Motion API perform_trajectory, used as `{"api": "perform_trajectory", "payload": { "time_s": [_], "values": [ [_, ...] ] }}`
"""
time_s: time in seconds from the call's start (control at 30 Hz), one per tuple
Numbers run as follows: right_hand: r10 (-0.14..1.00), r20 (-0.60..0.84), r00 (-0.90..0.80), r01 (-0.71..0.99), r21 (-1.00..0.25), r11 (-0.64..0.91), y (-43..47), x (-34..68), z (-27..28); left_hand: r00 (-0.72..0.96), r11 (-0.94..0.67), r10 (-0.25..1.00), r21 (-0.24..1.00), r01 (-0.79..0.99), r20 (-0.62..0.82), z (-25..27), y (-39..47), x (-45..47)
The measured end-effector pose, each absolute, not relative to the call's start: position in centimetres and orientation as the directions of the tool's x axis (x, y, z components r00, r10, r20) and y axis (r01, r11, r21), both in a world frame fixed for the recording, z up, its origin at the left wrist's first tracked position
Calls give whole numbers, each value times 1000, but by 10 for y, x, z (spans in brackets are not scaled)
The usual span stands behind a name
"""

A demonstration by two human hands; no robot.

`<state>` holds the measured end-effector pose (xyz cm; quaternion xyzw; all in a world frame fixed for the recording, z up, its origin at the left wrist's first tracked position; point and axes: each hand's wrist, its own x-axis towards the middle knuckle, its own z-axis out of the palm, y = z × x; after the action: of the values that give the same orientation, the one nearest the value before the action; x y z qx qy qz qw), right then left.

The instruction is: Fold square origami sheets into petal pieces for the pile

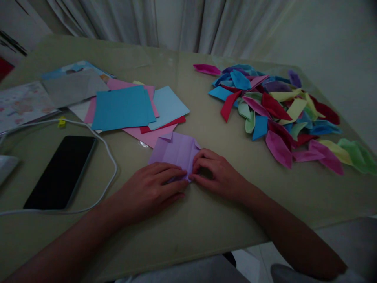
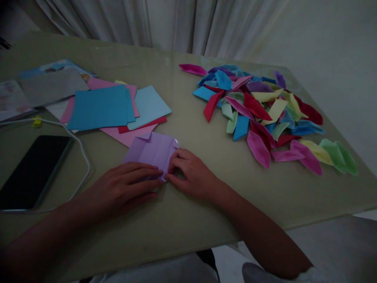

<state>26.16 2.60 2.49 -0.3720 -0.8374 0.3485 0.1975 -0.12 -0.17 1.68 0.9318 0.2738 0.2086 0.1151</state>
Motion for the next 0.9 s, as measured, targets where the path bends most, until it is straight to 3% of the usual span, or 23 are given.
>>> {"api": "perform_trajectory", "payload": {
  "time_s": [0.2,0.67,0.9],
  "values": [
    [785,62,-617,521,-715,466,26,260,23,797,-821,550,337,461,249,17,-1,-1],
    [793,53,-607,545,-698,465,23,259,22,796,-819,553,337,465,246,17,-2,-2],
    [820,6,-572,666,-580,469,25,262,24,798,-797,571,366,481,192,19,-2,-1]
  ]
}}
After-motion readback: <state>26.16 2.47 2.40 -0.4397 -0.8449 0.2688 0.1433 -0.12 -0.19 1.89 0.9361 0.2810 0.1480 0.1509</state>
